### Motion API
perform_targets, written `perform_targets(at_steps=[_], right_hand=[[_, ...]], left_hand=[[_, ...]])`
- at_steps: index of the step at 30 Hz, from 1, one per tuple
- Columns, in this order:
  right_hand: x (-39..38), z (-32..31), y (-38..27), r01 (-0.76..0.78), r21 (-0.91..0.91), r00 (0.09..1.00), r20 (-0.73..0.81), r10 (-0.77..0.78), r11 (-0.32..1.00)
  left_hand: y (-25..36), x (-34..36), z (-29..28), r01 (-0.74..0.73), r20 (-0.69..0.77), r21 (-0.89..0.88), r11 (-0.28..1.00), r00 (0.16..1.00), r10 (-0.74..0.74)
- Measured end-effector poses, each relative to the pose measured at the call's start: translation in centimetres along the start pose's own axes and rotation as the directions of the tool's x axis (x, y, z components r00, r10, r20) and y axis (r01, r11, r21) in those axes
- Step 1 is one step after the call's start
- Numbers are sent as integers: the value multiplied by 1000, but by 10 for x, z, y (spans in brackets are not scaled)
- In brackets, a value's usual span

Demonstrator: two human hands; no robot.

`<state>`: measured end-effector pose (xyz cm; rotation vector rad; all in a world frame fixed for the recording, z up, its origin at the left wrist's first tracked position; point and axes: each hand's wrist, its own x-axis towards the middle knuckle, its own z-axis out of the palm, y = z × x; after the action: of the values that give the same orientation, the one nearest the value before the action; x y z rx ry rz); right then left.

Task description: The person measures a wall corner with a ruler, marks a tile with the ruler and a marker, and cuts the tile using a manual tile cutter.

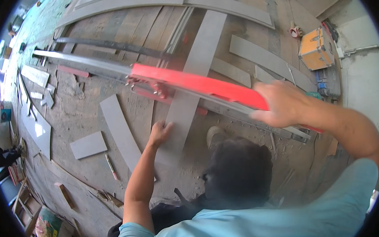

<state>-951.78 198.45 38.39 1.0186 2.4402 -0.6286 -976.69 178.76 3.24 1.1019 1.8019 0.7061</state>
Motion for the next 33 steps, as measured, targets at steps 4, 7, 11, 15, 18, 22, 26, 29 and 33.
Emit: perform_targets(at_steps=[4,7,11,15,18,22,26,29,33], right_hand=[[40,-33,-3,145,175,959,217,-181,974],[70,-25,59,-43,806,932,244,-267,590],[133,91,148,298,929,947,-258,194,-218],[261,152,148,468,867,843,-378,383,-173],[324,136,119,606,775,649,-612,451,181],[330,102,86,866,453,430,-891,146,212],[370,127,99,800,558,517,-828,217,221],[358,148,71,761,552,538,-830,143,340],[367,161,79,763,209,290,-956,-35,611]], left_hand=[[-3,-2,-4,121,54,-21,992,991,-119],[1,-8,-4,158,36,-10,987,987,-157],[12,-8,2,180,48,-21,983,983,-178],[28,-5,4,190,-26,79,979,982,-189],[-4,-2,10,70,-115,33,997,991,-65],[-7,-5,13,51,-178,-121,991,981,-72],[-8,3,13,97,-129,270,958,990,-64],[20,-7,-11,263,8,29,964,965,-263],[16,-11,5,338,-23,-5,941,941,-338]])
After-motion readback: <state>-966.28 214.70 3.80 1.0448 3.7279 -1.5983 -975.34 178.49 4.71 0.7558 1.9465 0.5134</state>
